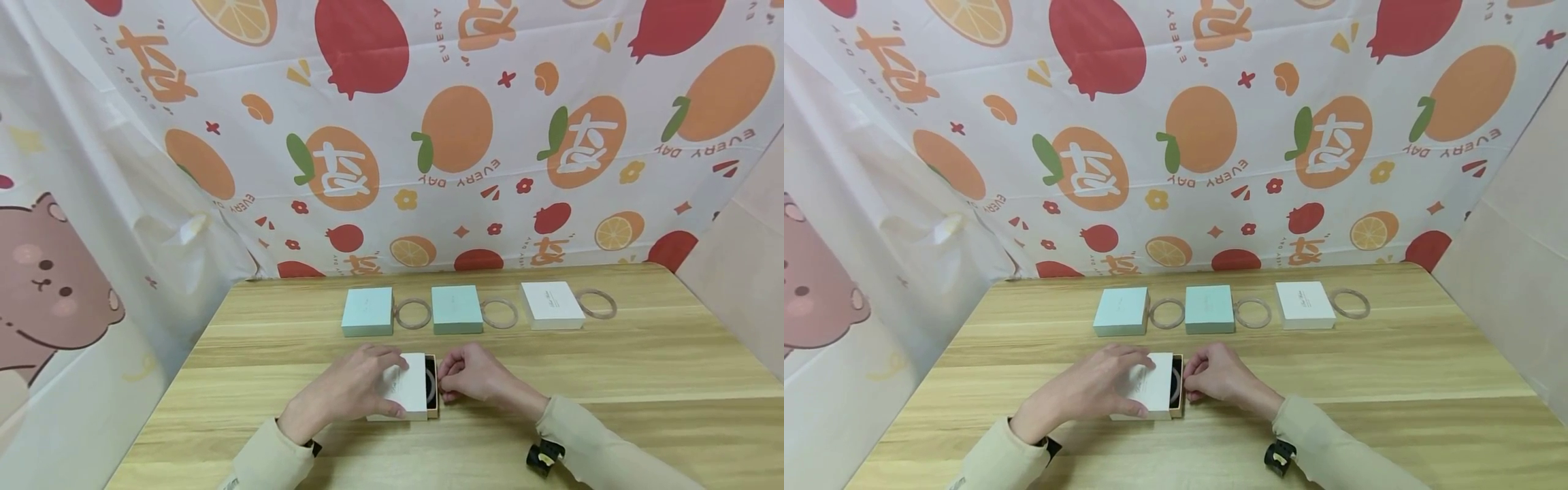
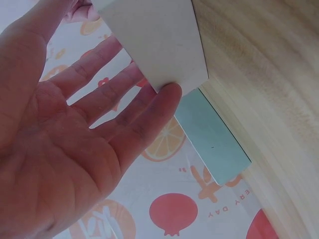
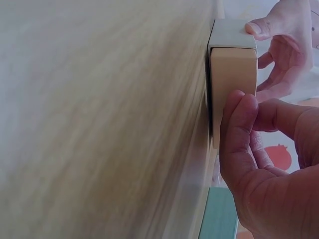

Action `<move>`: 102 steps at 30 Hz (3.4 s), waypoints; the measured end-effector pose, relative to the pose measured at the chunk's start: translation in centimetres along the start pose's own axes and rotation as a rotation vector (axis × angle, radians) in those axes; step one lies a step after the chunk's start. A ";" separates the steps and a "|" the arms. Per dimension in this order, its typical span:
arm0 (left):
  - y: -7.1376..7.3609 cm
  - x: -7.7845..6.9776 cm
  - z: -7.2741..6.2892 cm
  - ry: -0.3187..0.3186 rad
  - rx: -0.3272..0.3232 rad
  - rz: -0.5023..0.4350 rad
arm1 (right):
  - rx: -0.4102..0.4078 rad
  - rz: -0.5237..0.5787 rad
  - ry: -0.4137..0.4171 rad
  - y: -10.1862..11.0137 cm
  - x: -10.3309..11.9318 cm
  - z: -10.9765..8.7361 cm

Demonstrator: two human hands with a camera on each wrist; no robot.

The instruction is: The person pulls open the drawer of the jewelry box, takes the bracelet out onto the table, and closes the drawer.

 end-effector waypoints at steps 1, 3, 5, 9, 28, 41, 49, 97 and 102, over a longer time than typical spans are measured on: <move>0.0 0.0 0.0 0.003 0.001 -0.002 | 0.001 0.000 0.000 0.0 0.0 0.0; 0.0 0.0 0.0 0.007 0.004 -0.004 | 0.003 0.002 0.001 0.1 0.1 -0.1; 0.0 0.1 0.0 0.010 0.005 -0.005 | 0.006 -0.001 0.003 0.1 0.1 -0.2; -0.1 0.1 -0.1 0.009 0.003 -0.006 | 0.009 -0.017 0.009 0.3 0.2 -0.3; -0.2 0.2 0.0 0.022 0.014 -0.011 | 0.020 -0.011 0.002 0.9 -0.1 -0.4; -0.2 0.2 0.0 0.008 0.002 -0.018 | 0.023 0.021 0.013 1.3 -0.4 -0.6; -0.1 0.3 0.0 0.019 0.008 -0.014 | 0.034 0.035 0.030 1.3 -0.3 -0.7; -0.3 0.3 -0.1 0.003 -0.001 0.001 | 0.028 0.030 0.012 2.2 -0.6 -1.3; -0.3 0.3 -0.1 0.014 0.004 -0.002 | 0.028 0.020 0.014 2.3 -0.7 -1.4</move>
Point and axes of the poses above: each hand's wrist, its own z-axis towards the middle knuckle, its own y-axis out of the back of the hand, x = y × z, the point moved 6 cm from there along z, towards the middle knuckle
